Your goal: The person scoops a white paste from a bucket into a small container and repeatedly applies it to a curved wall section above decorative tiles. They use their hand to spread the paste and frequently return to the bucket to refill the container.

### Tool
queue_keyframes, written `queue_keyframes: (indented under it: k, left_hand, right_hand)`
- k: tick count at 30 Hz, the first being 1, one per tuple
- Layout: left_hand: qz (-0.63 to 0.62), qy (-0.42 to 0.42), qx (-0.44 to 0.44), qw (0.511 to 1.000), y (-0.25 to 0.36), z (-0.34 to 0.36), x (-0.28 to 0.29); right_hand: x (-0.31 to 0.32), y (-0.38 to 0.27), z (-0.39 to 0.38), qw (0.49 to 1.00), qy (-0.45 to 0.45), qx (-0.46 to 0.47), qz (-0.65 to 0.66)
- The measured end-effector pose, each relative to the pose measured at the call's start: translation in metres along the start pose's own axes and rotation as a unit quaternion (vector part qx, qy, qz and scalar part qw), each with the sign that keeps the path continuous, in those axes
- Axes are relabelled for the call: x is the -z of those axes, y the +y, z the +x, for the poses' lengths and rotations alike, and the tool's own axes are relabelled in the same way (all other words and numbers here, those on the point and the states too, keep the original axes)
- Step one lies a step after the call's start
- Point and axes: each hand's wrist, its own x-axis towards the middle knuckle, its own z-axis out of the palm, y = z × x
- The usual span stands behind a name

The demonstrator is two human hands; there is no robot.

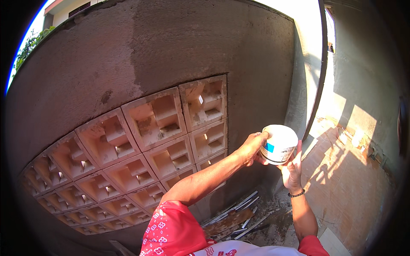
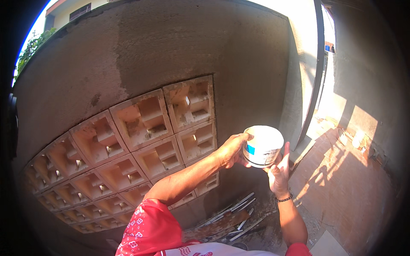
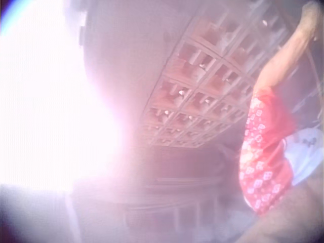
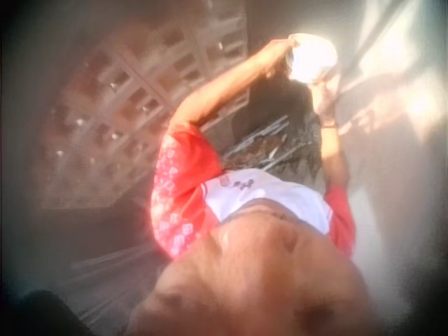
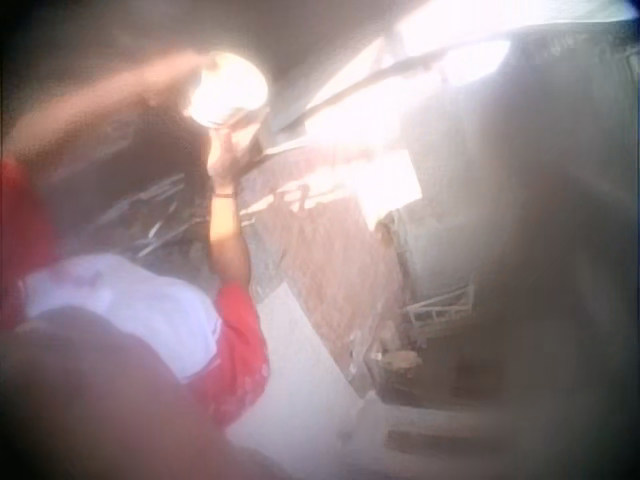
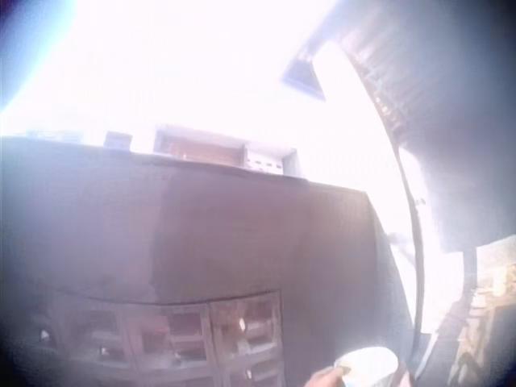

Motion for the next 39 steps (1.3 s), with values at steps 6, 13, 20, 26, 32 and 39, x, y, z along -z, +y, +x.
queue_keyframes:
  k: [6, 13, 20, 26, 32, 39]
  left_hand:
    - [0.029, 0.011, -0.043, 0.999, 0.074, -0.047, 0.027]
    - [0.079, 0.111, -0.080, 0.987, 0.139, -0.116, 0.052]
    - [0.153, 0.331, -0.190, 0.912, 0.189, -0.211, 0.086]
    - [0.224, 0.518, -0.228, 0.793, 0.167, -0.293, 0.144]
    - [0.218, 0.593, -0.223, 0.742, 0.141, -0.353, 0.170]
    - [0.240, 0.625, -0.249, 0.700, 0.126, -0.388, 0.172]
  right_hand:
    - [-0.068, 0.042, 0.060, 0.986, -0.023, 0.156, 0.052]
    - [-0.177, 0.035, 0.094, 0.967, -0.063, 0.229, 0.096]
    - [-0.291, -0.004, 0.129, 0.944, -0.143, 0.239, 0.177]
    - [-0.376, -0.048, 0.188, 0.944, -0.168, 0.229, 0.168]
    - [-0.459, -0.107, 0.257, 0.960, -0.145, 0.241, 0.003]
    - [-0.465, -0.149, 0.283, 0.981, -0.041, 0.186, -0.043]
